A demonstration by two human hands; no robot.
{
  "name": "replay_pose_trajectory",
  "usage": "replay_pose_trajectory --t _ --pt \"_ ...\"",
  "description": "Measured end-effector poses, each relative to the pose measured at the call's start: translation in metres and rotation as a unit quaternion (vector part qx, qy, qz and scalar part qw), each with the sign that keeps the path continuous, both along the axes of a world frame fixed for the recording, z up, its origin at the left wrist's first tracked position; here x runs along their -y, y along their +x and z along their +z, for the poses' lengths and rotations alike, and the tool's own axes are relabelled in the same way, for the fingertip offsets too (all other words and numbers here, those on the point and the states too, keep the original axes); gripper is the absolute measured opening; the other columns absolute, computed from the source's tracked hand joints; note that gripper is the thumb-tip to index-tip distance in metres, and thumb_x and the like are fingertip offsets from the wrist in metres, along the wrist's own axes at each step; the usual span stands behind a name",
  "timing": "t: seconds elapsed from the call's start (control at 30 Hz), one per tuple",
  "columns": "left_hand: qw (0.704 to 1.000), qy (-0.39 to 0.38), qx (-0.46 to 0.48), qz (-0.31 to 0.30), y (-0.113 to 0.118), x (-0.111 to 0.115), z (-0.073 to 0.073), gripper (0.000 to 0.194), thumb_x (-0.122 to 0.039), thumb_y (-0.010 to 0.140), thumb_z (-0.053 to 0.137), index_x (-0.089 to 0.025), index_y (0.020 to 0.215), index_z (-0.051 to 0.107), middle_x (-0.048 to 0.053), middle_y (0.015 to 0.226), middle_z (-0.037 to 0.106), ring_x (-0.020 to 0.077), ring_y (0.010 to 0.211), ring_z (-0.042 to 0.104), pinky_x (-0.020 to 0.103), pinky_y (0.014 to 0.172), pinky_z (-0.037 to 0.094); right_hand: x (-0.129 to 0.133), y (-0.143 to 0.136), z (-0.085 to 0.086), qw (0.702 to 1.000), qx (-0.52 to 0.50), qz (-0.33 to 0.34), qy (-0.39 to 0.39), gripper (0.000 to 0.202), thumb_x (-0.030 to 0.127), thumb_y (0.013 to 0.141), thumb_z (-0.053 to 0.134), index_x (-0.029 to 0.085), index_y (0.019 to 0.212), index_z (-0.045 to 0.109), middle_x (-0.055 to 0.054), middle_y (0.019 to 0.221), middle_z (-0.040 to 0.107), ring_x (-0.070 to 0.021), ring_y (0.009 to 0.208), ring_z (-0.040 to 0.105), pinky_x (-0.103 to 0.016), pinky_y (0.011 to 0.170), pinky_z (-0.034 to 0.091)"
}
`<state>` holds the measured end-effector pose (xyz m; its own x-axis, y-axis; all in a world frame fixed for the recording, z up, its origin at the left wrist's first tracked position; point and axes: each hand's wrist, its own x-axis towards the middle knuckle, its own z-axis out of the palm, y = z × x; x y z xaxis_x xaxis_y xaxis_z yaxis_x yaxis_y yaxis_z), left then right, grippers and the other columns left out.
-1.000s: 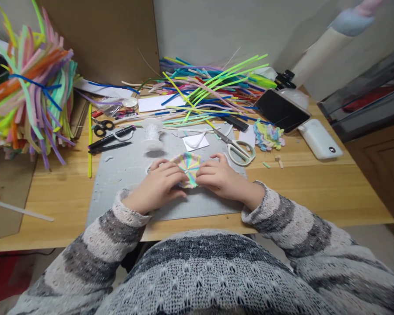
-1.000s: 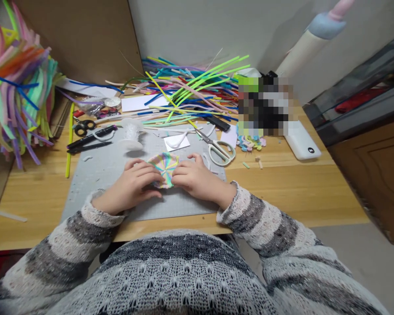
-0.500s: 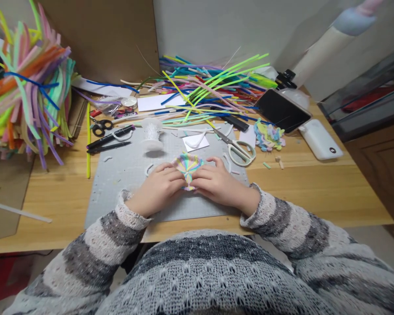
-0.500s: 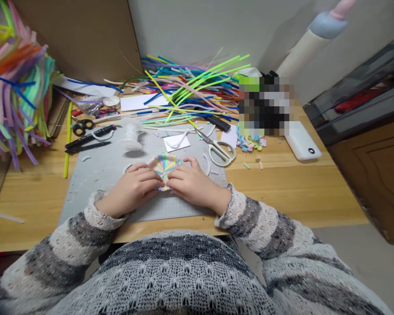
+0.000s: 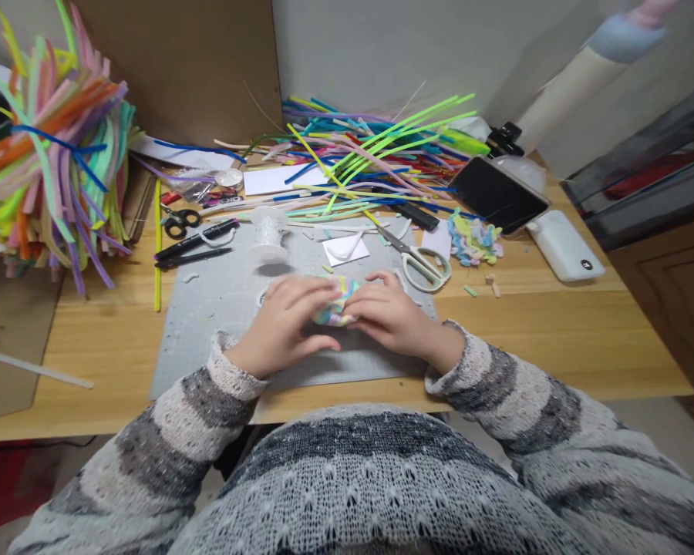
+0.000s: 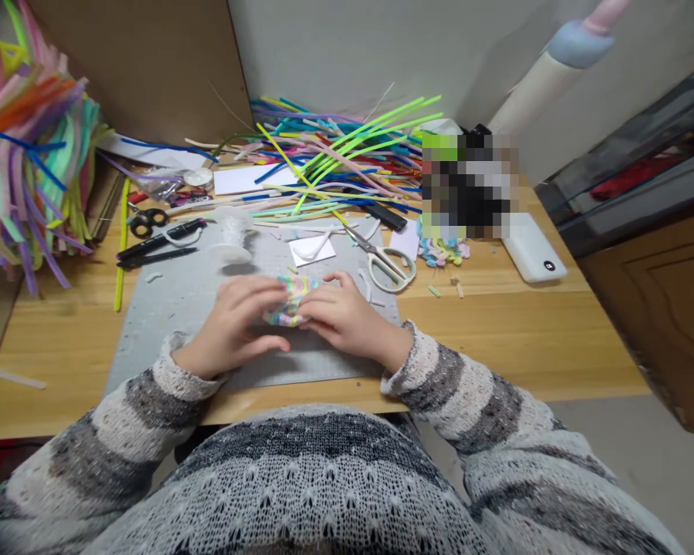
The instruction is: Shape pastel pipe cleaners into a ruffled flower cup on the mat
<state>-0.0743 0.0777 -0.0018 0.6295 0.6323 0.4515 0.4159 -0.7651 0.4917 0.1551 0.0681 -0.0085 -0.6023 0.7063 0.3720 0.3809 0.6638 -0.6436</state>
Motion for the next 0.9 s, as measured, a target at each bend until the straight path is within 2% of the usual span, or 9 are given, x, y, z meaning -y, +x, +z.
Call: replay_pose_trajectory --t 0.07,0.2,0.3,0.4,0.53,0.63,0.77,0.83,0.9 --pt "0.985 -0.075 0.153 0.028 0.001 -0.003 0.002 0.083 -0.059 0.063 0.075 -0.028 0.134 0.044 0.012 0.134 0.048 0.0307 0.123 0.046 0.048 0.105 0.035 -0.001 -0.001 0.002 0.971 -0.17 -0.033 -0.163 0.014 0.036 0.087 0.06 0.023 0.092 0.063 -0.002 0.093 0.069 -0.0163 0.087 0.062 -0.039 0.088 0.043" --pt "0.878 -0.332 0.344 -0.013 0.01 -0.002 0.0 0.088 -0.047 0.068 0.078 -0.035 0.141 0.03 0.009 0.145 0.036 0.0299 0.129 0.043 0.042 0.1 0.044 -0.003 -0.009 0.001 0.784 -0.4 -0.039 -0.473 0.028 0.047 0.086 0.058 0.024 0.101 0.059 -0.003 0.094 0.066 -0.0154 0.079 0.062 -0.031 0.07 0.053" --pt "0.812 -0.442 0.381 0.005 0.015 0.003 0.0 0.074 -0.031 0.072 0.077 -0.03 0.136 0.04 0.007 0.142 0.041 0.0285 0.131 0.041 0.038 0.102 0.044 -0.003 -0.013 -0.003 0.702 -0.435 -0.009 -0.564 0.032 0.044 0.083 0.062 0.023 0.107 0.057 -0.005 0.102 0.065 -0.0168 0.086 0.063 -0.031 0.074 0.056" --pt "0.764 -0.499 0.409 0.013 0.016 0.006 0.005 0.072 -0.024 0.069 0.079 -0.027 0.133 0.045 0.006 0.137 0.048 0.0271 0.128 0.046 0.036 0.104 0.043 -0.002 -0.015 -0.007 0.681 -0.431 0.001 -0.591 0.035 0.044 0.083 0.062 0.022 0.11 0.056 -0.007 0.109 0.064 -0.02 0.097 0.062 -0.036 0.082 0.057" --pt "0.68 -0.584 0.443 0.0 0.014 0.002 0.009 0.065 -0.027 0.074 0.074 -0.023 0.133 0.046 0.008 0.128 0.057 0.0245 0.112 0.058 0.031 0.089 0.052 -0.001 -0.015 -0.009 0.697 -0.413 0.002 -0.586 0.04 0.045 0.078 0.067 0.022 0.11 0.056 -0.008 0.111 0.063 -0.0207 0.096 0.063 -0.037 0.083 0.057" --pt "0.636 -0.626 0.451 -0.005 0.011 -0.003 0.008 0.052 -0.023 0.081 0.066 -0.021 0.131 0.05 0.009 0.122 0.06 0.0186 0.095 0.064 0.024 0.074 0.054 -0.002 -0.015 -0.01 0.74 -0.395 -0.019 -0.544 0.048 0.049 0.078 0.066 0.024 0.117 0.051 -0.008 0.119 0.059 -0.0212 0.1 0.061 -0.038 0.084 0.056" --pt "0.615 -0.645 0.453 0.004 0.01 -0.005 0.007 0.045 -0.014 0.083 0.06 -0.018 0.127 0.053 0.01 0.119 0.061 0.014 0.086 0.065 0.02 0.068 0.054 -0.004 -0.011 -0.011 0.861 -0.358 -0.105 -0.346 0.075 0.055 0.077 0.066 0.035 0.138 0.029 -0.009 0.14 0.04 -0.0241 0.118 0.052 -0.045 0.096 0.049" --pt "0.613 -0.645 0.456 0.013 0.012 -0.003 0.009 0.048 -0.012 0.082 0.06 -0.019 0.129 0.051 0.01 0.12 0.061 0.0144 0.086 0.065 0.021 0.068 0.054 -0.004 -0.009 -0.011 0.932 -0.275 -0.107 -0.211 0.089 0.056 0.068 0.074 0.036 0.141 0.027 -0.008 0.15 0.025 -0.0289 0.131 0.039 -0.05 0.106 0.038" --pt "0.608 -0.649 0.457 0.003 0.014 0.0 0.013 0.048 -0.012 0.083 0.059 -0.019 0.129 0.049 0.01 0.119 0.062 0.0155 0.087 0.066 0.023 0.069 0.055 -0.004 -0.009 -0.009 0.975 -0.175 -0.085 -0.106 0.097 0.055 0.06 0.08 0.035 0.141 0.031 -0.008 0.153 0.019 -0.0328 0.14 0.024 -0.053 0.113 0.026"
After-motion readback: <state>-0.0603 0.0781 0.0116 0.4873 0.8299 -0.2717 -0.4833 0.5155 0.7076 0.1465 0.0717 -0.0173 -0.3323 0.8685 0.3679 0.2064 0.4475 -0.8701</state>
